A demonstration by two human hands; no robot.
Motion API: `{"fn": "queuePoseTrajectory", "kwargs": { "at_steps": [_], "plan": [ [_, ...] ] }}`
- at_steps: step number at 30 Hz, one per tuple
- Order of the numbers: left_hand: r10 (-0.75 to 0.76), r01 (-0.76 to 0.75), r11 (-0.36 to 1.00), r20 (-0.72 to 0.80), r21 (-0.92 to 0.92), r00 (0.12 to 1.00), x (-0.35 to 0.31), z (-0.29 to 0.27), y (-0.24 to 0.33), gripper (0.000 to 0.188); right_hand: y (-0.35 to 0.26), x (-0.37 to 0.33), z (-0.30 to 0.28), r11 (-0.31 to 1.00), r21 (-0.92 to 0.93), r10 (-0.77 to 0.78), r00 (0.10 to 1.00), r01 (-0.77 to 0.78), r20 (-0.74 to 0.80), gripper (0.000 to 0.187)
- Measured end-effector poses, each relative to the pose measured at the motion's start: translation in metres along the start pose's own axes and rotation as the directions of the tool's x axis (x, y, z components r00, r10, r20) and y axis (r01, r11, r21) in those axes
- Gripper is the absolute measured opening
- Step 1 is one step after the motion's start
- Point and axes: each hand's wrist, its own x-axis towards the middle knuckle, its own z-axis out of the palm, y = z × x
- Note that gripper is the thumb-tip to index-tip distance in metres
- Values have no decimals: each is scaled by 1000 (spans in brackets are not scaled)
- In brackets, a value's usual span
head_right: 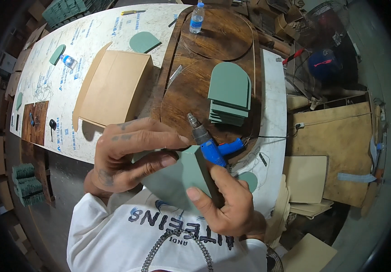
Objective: The person uses a utility knife to trim the edges of a light green foam piece on a wooden board. They then use a heat gun to smooth the cut edges and inspect the piece for quality. The person handles multiple foam pieces, stacking them on the table.
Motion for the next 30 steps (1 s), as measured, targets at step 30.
{"fn": "queuePoseTrajectory", "kwargs": {
  "at_steps": [30],
  "plan": [
    [-112, 109, 993, -56, -49, 992, -6, 8, 21, 36, -11, -10, 6, 975, -83, -205, 979, 205, 3, 43]
  ]
}}
